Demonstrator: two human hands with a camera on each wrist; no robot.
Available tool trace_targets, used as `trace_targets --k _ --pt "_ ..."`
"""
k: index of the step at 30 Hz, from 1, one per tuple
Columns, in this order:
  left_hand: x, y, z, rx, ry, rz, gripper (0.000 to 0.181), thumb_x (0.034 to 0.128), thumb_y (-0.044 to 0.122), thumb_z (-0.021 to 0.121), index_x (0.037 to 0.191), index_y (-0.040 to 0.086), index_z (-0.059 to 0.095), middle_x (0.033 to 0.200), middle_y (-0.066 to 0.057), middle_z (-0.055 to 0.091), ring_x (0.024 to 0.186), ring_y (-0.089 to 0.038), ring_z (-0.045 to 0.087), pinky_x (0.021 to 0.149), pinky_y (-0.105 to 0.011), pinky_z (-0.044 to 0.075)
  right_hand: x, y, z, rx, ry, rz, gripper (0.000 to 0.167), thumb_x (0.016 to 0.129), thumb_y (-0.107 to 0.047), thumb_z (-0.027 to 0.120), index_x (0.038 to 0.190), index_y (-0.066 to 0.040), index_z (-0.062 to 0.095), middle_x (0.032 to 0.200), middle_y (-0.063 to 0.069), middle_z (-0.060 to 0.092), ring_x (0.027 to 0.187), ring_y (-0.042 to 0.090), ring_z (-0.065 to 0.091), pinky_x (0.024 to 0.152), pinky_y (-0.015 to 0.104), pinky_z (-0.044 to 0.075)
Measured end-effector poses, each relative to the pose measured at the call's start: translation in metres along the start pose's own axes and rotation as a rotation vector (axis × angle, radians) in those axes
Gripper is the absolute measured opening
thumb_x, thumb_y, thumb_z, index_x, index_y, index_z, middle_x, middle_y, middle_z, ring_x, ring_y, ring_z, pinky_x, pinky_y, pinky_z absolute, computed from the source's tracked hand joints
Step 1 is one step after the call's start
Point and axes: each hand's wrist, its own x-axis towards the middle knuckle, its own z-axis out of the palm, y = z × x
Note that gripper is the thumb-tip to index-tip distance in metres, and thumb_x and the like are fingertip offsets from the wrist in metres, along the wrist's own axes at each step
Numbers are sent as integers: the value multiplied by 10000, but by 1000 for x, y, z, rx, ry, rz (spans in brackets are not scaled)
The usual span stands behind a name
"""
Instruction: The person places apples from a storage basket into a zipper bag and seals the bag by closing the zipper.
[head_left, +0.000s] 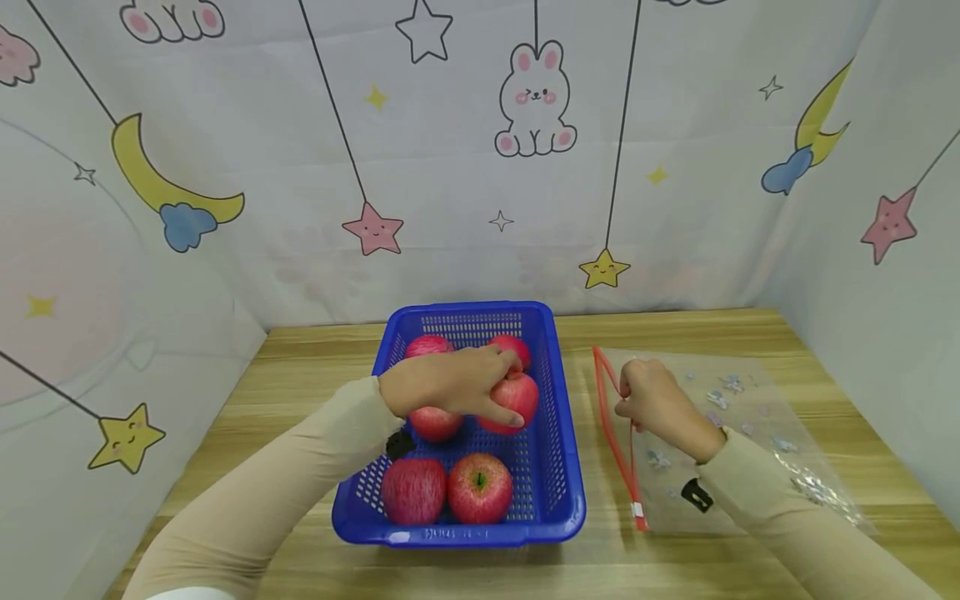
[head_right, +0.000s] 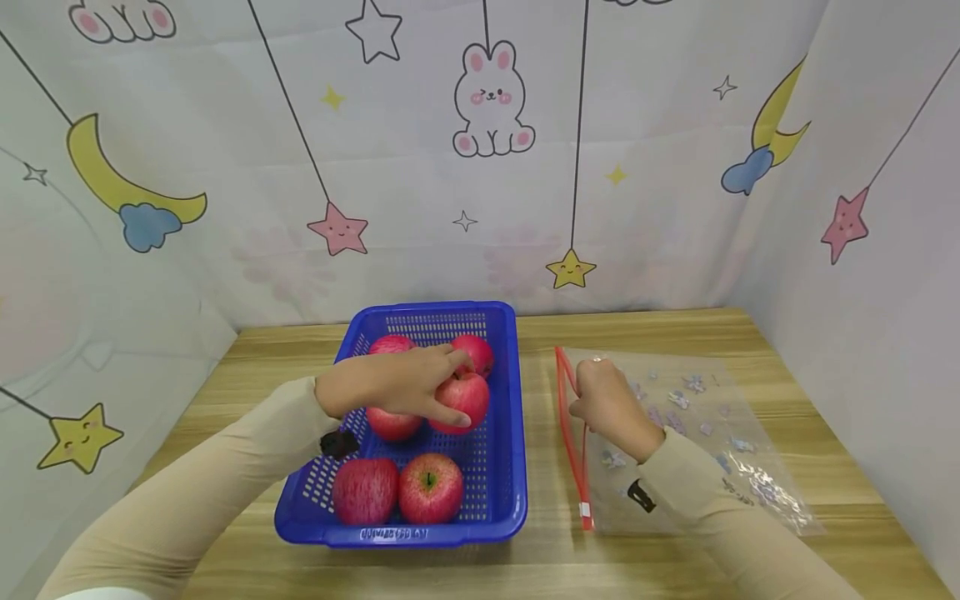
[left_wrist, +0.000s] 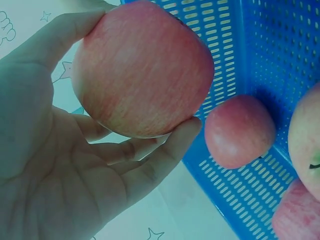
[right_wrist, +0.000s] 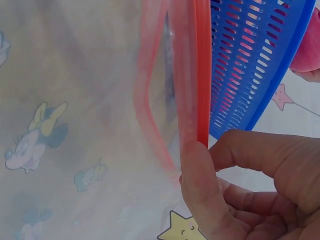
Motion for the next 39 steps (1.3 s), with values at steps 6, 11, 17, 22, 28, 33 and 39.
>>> trace_targets --k 6,11,17,22,28,33,39 --pt "0 1 -3 8 14 5 686 902 533 676 1356 51 495 1242 -79 575 1088 -173 556 945 -308 480 0 2 -2 2 -1 -1 201 764 120 657 686 -15 531 581 64 566 397 99 567 468 282 502" --pt "3 0 -7 -4 46 46 668 903 512 683 1329 28 509 1208 -87 575 1050 -175 566 908 -295 490 0 1 -5 2 12 -25 193 751 124 651 684 -13 533 581 63 566 392 95 567 473 281 503" --pt "7 -4 -15 -68 97 67 643 908 470 697 1320 20 495 1185 -82 576 1055 -170 551 891 -284 486 -1 0 -10 22 7 -32 175 756 122 632 698 -10 533 586 65 576 403 123 585 472 284 510" --pt "8 -4 -17 -67 113 76 655 914 483 683 1330 18 484 1192 -81 567 1042 -168 553 880 -283 489 -2 -1 -12 54 -8 -24 159 776 118 631 723 0 538 606 75 586 417 135 593 461 282 514" --pt "11 0 -18 -45 132 93 650 912 493 679 1328 33 483 1179 -70 560 1034 -161 549 880 -275 479 -3 -2 -14 73 5 -30 153 780 117 634 731 8 539 611 83 594 426 136 595 456 289 514" --pt "14 5 -20 -44 128 93 662 911 501 674 1347 43 479 1176 -71 558 1023 -160 557 866 -266 486 -3 -1 -15 92 6 -40 164 789 123 632 731 4 533 626 90 592 431 140 596 459 290 517" --pt "18 9 -20 -39 124 94 653 912 514 668 1348 67 476 1183 -67 547 1018 -155 557 852 -256 489 -3 -2 -17 96 -7 -20 166 793 123 632 735 6 531 639 100 597 443 151 606 463 297 521"
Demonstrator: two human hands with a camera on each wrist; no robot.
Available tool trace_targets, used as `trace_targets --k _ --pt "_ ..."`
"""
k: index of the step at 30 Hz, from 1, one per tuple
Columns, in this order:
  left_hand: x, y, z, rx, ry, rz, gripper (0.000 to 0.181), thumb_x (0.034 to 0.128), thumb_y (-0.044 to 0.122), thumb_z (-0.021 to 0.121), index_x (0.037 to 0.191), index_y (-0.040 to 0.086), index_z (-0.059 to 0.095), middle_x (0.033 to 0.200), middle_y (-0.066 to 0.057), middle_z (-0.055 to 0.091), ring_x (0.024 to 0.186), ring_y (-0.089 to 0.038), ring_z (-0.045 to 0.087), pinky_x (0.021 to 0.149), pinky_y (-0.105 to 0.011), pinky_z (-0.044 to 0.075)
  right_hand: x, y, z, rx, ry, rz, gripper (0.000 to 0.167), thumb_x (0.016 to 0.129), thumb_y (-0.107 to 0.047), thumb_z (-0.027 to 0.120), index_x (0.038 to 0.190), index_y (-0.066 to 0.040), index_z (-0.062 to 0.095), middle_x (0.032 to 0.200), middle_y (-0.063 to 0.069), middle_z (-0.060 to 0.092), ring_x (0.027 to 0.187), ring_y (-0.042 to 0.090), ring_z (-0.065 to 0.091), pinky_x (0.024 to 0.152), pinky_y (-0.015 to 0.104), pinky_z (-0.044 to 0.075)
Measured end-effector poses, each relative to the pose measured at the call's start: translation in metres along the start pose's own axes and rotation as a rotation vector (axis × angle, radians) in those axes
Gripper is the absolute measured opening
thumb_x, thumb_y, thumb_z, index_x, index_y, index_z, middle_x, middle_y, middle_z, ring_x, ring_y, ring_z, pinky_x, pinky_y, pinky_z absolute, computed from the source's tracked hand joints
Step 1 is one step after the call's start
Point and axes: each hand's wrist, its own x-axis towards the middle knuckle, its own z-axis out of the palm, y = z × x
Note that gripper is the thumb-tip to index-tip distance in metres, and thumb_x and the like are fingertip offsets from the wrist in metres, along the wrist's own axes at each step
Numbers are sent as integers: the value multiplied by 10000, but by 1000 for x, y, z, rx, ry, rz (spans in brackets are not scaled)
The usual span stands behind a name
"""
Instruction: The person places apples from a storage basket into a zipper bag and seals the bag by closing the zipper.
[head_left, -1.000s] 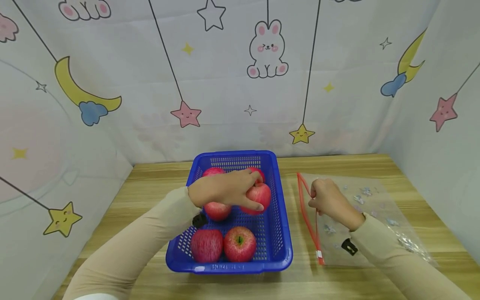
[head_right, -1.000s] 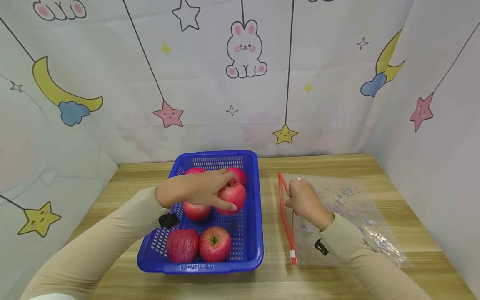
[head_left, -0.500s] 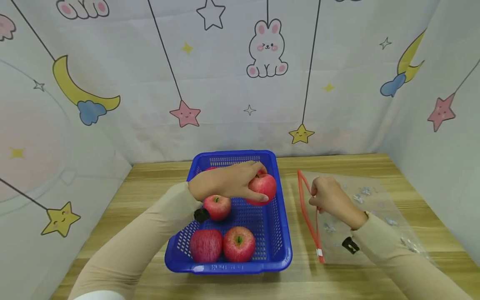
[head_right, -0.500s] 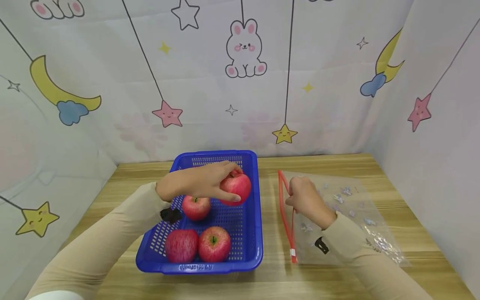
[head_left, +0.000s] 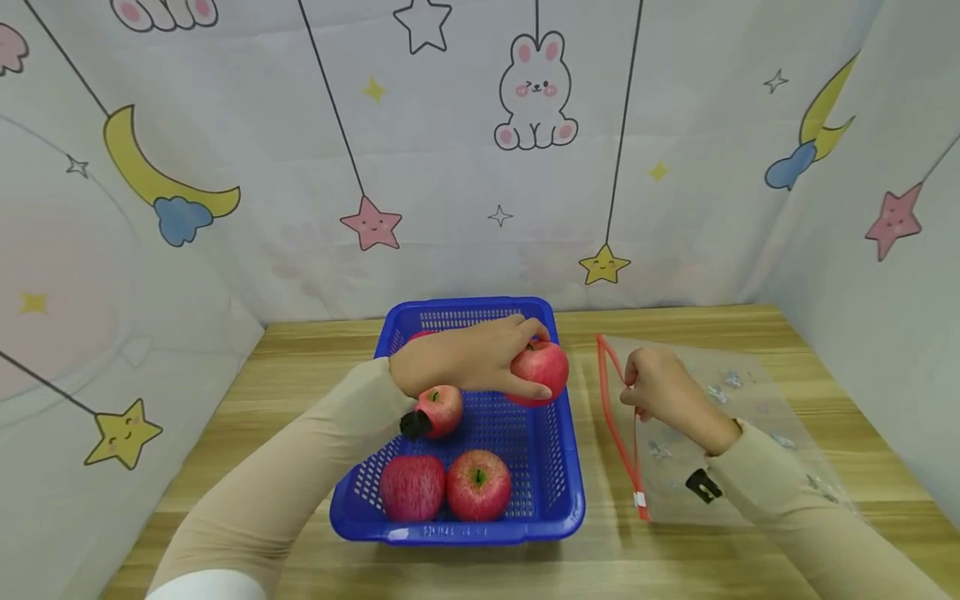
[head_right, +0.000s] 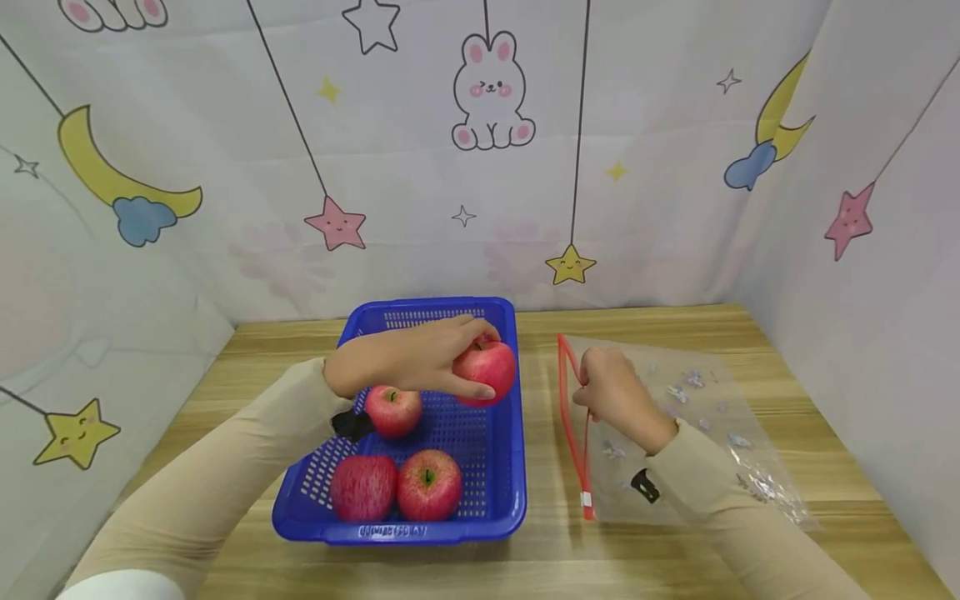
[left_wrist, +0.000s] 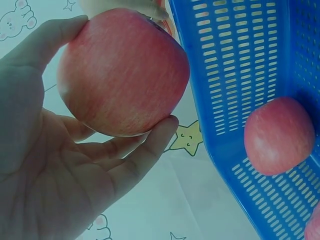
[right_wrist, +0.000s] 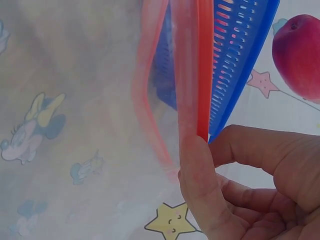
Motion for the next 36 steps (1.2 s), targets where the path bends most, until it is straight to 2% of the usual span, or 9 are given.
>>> trace_targets --k 10,19,29,36 --pt "11 3 2 17 -5 36 651 917 517 659 1358 77 469 1201 -64 544 1041 -154 547 871 -257 479 0 -1 -5 -4 -17 17 159 811 104 632 749 4 525 645 99 595 458 155 611 467 294 526" --pt "23 8 2 5 -1 25 665 916 549 643 1367 97 459 1203 -36 536 1052 -131 537 879 -250 473 -1 0 -6 -14 8 -15 160 807 104 645 755 10 527 605 75 599 450 150 609 464 295 526" --pt "33 13 2 -9 -5 29 683 914 565 637 1377 97 453 1283 -49 512 1096 -141 524 889 -249 476 -1 -1 -14 -8 7 4 115 803 80 640 775 23 544 567 52 606 453 156 620 488 309 536" --pt "39 13 6 -12 -7 46 698 912 562 641 1383 81 454 1278 -47 511 1111 -150 511 887 -240 471 -1 -3 -15 0 -4 18 118 805 68 656 772 19 554 572 53 608 458 159 626 487 309 540"
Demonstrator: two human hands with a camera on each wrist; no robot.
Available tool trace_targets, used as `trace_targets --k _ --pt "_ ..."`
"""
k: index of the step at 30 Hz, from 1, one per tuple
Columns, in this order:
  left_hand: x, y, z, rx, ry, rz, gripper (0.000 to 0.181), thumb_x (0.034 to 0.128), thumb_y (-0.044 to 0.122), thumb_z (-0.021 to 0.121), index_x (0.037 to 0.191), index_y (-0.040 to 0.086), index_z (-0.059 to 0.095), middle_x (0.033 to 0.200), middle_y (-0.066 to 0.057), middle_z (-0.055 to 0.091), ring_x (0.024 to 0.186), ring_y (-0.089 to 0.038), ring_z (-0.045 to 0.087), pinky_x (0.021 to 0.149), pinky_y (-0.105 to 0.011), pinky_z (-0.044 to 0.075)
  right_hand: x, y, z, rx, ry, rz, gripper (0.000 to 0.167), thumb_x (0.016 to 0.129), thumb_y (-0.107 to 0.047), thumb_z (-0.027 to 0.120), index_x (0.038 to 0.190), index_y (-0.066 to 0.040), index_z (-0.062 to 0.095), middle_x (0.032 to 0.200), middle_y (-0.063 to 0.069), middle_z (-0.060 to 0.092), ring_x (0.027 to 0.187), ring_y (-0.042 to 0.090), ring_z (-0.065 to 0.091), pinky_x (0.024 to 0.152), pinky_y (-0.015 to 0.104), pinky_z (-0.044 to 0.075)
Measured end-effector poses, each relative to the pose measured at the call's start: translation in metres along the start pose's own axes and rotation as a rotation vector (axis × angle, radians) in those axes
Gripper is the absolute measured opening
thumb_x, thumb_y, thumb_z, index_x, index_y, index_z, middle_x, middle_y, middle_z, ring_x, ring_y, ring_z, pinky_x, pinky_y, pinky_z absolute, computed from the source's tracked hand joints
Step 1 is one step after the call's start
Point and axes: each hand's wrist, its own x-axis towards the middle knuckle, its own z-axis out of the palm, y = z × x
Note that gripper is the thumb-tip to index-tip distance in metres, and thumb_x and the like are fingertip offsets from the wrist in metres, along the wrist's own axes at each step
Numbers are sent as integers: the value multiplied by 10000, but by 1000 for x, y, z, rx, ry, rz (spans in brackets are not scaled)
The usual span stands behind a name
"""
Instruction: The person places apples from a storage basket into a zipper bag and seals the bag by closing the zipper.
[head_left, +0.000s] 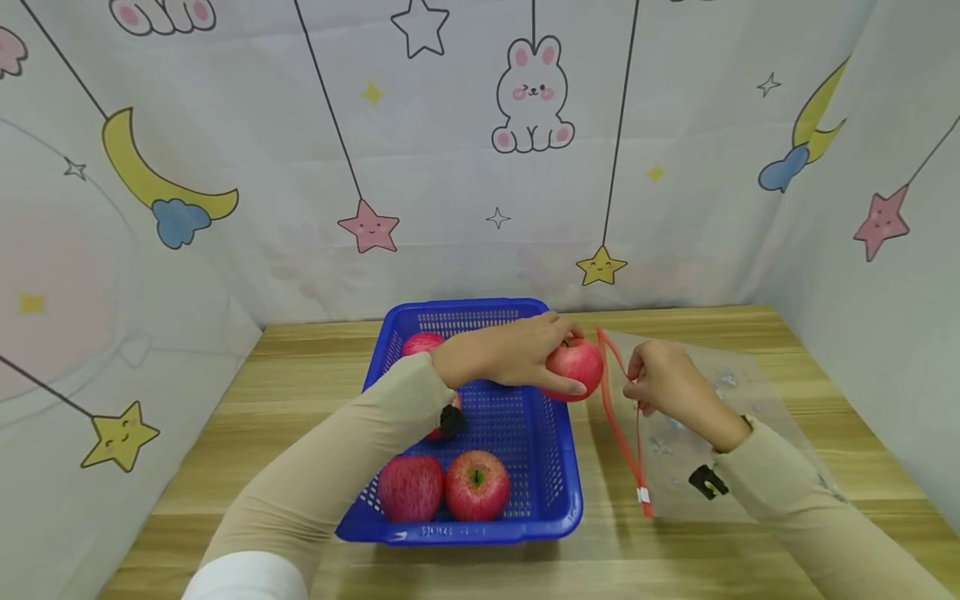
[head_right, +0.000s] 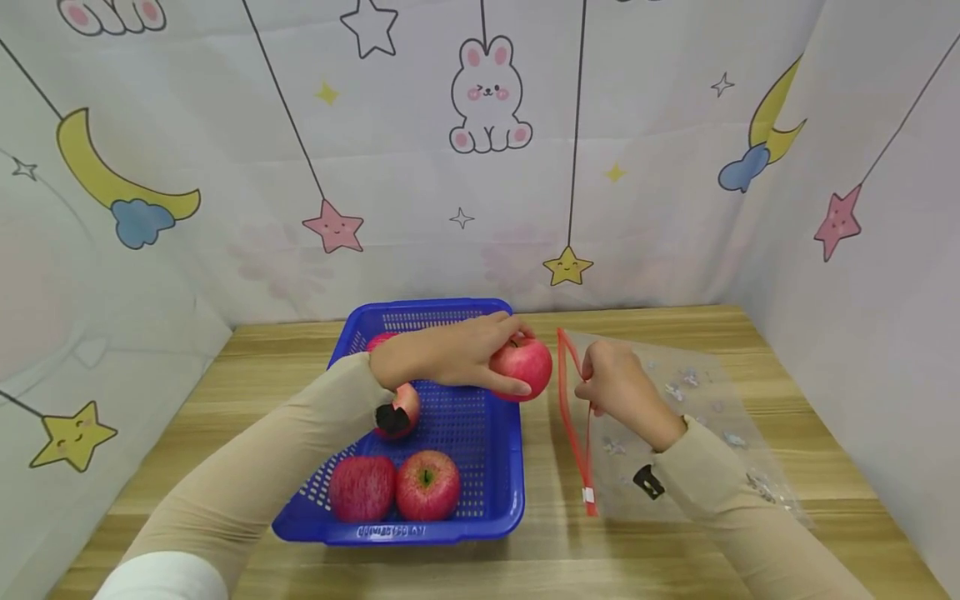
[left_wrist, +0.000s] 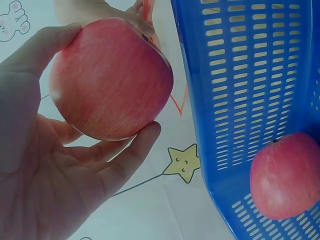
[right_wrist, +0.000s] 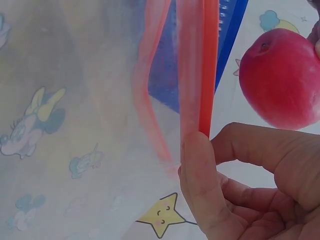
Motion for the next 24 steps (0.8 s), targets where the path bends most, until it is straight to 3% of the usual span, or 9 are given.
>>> trace_targets --k 15,24 --pt "15 0 10 -5 28 42 686 923 512 656 1387 56 437 1309 -87 502 1132 -175 523 910 -241 472 1 -2 -4 39 -1 -14 84 785 81 655 781 45 579 580 58 624 457 158 632 469 302 544" --pt "22 0 15 -28 17 62 633 926 491 663 1389 120 441 1297 -73 503 1134 -166 510 882 -226 470 1 -4 -7 112 -28 -12 51 793 80 645 804 76 596 612 100 656 476 185 647 511 393 571"
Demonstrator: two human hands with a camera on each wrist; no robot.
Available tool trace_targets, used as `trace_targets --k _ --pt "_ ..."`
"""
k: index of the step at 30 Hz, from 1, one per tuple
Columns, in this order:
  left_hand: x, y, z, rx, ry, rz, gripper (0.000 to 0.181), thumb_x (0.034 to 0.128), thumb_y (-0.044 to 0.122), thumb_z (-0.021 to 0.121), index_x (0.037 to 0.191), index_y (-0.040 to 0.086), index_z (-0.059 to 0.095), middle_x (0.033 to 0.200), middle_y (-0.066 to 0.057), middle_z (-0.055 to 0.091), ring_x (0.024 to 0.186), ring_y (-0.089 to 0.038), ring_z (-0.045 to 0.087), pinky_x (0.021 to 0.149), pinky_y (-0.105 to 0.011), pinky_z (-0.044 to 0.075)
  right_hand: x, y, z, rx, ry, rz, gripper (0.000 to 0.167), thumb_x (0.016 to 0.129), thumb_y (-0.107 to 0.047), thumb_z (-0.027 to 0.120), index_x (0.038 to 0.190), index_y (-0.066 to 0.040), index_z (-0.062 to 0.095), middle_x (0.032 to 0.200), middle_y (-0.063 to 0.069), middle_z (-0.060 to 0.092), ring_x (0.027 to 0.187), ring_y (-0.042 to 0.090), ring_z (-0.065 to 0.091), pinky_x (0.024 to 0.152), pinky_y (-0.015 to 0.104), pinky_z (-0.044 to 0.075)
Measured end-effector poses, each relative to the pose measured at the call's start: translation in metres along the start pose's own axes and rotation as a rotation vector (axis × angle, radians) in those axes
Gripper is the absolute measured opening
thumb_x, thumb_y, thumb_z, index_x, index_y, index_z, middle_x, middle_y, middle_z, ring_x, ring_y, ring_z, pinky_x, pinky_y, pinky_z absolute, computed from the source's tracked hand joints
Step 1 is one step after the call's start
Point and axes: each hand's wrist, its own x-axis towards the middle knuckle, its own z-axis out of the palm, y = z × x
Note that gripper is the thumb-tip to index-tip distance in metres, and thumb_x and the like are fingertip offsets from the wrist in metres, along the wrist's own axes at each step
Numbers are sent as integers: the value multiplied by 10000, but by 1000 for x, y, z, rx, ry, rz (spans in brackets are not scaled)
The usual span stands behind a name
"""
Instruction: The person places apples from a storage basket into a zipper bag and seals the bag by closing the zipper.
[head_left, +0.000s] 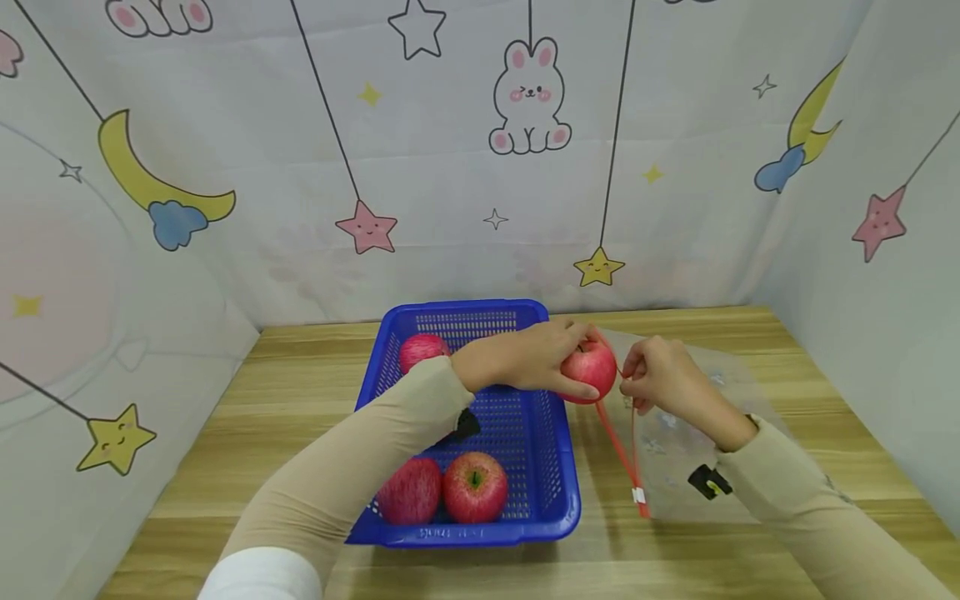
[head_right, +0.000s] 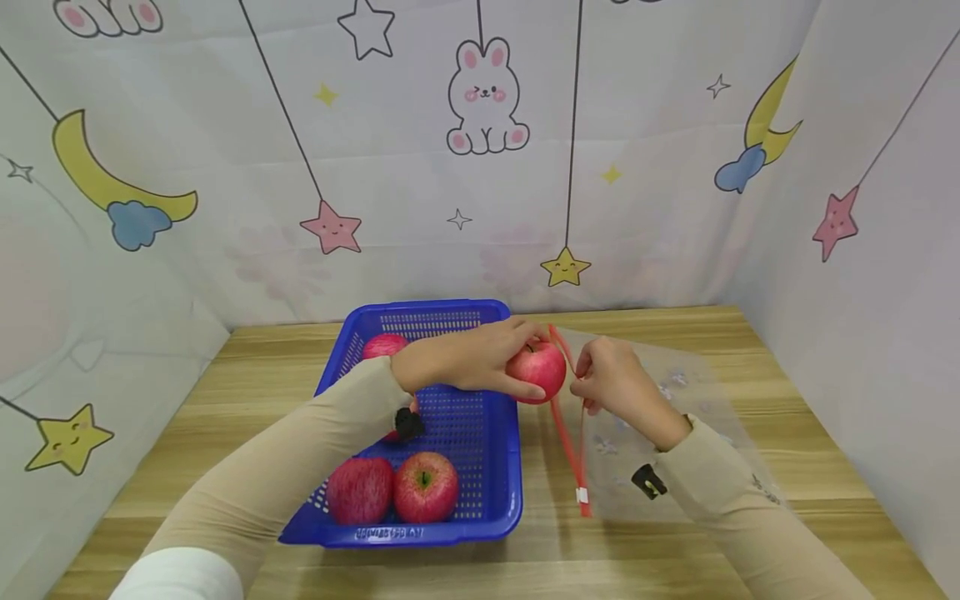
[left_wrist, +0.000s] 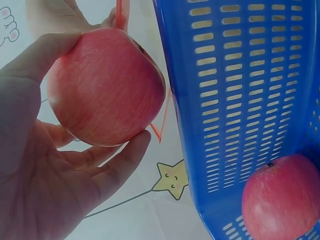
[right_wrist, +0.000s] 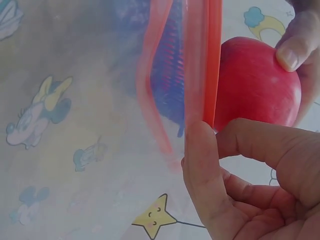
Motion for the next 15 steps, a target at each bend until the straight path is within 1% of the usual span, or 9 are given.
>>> trace_targets --k 3,9,15 --pt "2 1 1 1 0 6 619 929 466 670 1380 105 446 1295 -82 502 1123 -160 516 871 -217 470 -1 -2 -1 21 -8 10 48 803 86 646 818 88 600 632 125 660 487 199 652 523 409 575" --pt "4 3 3 28 7 17 609 931 448 675 1373 93 454 1273 -76 516 1091 -149 522 861 -197 456 -2 -4 -3 43 -3 8 34 816 84 654 828 88 623 630 93 649 504 205 659 536 419 578" --pt "7 5 4 44 8 19 604 932 444 673 1361 75 462 1257 -75 527 1077 -149 528 855 -193 455 -2 -6 -6 74 -11 14 46 833 81 671 849 96 631 677 147 670 514 224 668 540 405 579"
